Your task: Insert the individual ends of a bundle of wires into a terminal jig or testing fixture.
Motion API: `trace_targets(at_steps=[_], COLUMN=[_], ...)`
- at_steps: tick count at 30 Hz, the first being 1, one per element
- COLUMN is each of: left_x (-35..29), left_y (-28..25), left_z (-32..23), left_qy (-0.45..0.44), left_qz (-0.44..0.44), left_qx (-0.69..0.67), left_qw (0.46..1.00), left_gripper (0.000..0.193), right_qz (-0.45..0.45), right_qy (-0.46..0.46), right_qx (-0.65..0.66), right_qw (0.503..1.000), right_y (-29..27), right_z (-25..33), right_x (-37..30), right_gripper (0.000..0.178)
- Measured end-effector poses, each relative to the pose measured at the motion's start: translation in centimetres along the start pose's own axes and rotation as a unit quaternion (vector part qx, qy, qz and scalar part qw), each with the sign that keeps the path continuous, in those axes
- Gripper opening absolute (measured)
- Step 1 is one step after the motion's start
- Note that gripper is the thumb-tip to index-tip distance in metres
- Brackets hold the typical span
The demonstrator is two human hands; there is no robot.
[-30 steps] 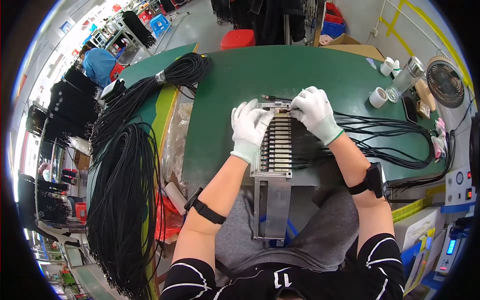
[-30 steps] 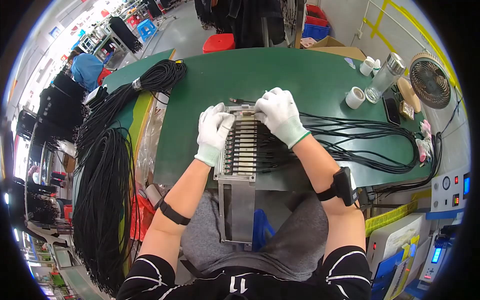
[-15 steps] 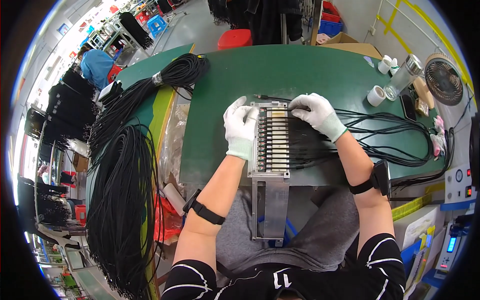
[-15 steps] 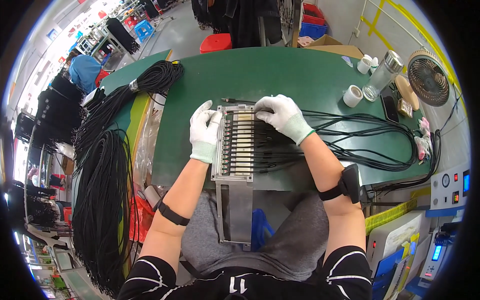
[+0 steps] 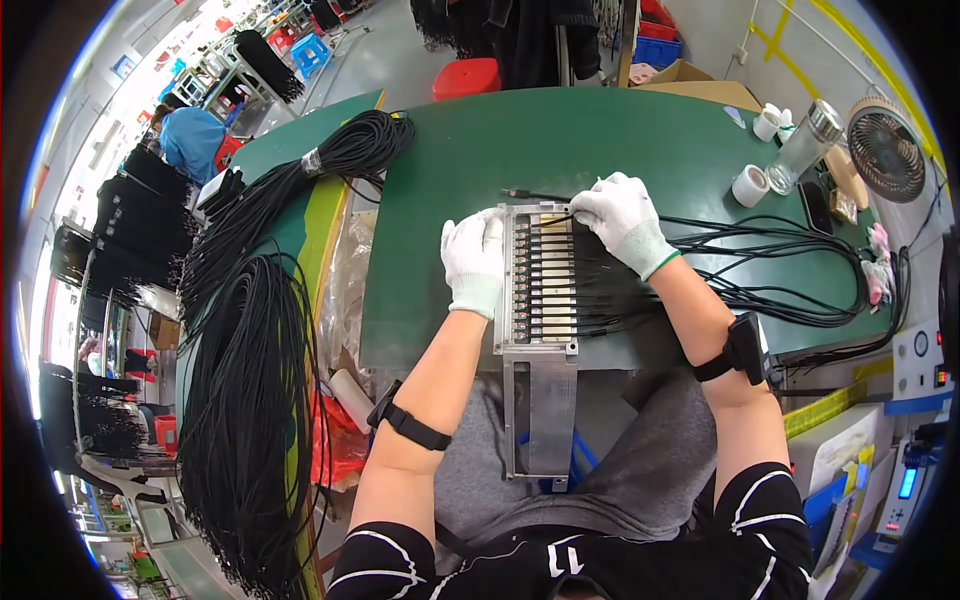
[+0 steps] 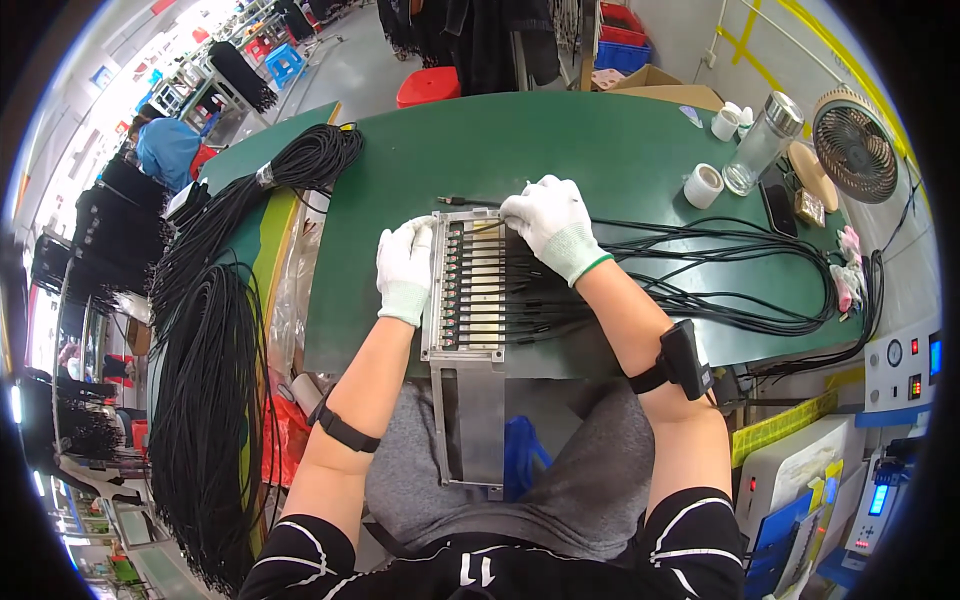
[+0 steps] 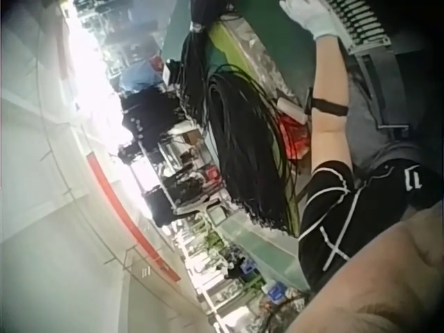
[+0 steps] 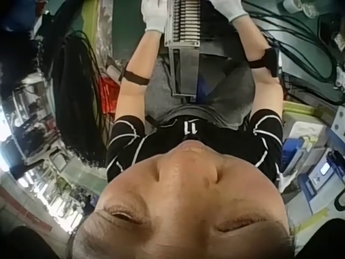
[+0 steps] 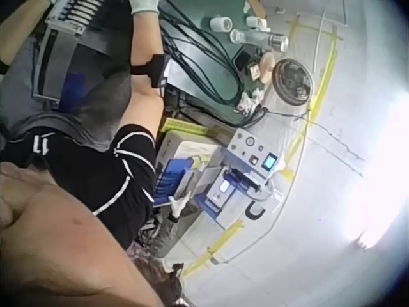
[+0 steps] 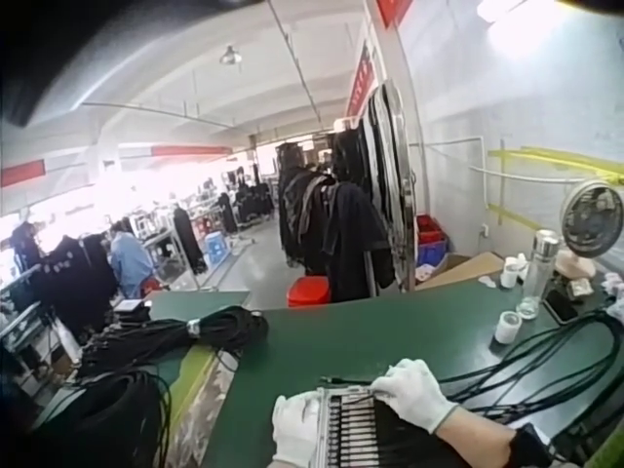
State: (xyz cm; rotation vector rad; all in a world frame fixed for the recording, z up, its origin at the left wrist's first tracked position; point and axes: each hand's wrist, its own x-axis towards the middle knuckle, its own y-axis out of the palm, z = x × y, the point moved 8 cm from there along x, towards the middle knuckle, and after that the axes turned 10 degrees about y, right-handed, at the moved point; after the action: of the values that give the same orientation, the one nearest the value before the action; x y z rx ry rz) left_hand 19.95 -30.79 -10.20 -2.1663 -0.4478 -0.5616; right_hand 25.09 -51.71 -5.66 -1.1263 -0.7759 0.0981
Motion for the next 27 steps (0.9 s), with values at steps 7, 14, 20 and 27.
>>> trace_targets(at_steps=[7, 14, 20, 27], left_x=[0.1, -0.2, 0.5, 1.1], left_y=[0.6, 1.7, 1.8, -0.9], left_z=[-0.5, -5.7, -5.0, -0.2], left_qy=[0.0, 0.194, 0.19, 0.044], left_qz=[0.043, 0.109, 0.067, -0.089], left_qx=[-0.031, 0.19, 0.149, 0.007], left_qw=[0.999, 0.956, 0.968, 0.995], left_gripper=[0.029, 0.038, 0.032, 0.025], right_qz=[0.005, -0.047, -0.049, -0.022], right_qy=[0.008, 0.027, 0.083, 0.016], right_qx=[0.011, 0.017, -0.077, 0.091], right_qw=[1.0, 0.998, 0.992, 0.995], right_y=[0.1, -0.5, 1.3, -1.8], right_z=[0.5, -0.4, -3.5, -2.8], right_x=[0.0, -0.1, 0.8, 1.2], right_gripper=[0.008, 0.012, 0.01, 0.01])
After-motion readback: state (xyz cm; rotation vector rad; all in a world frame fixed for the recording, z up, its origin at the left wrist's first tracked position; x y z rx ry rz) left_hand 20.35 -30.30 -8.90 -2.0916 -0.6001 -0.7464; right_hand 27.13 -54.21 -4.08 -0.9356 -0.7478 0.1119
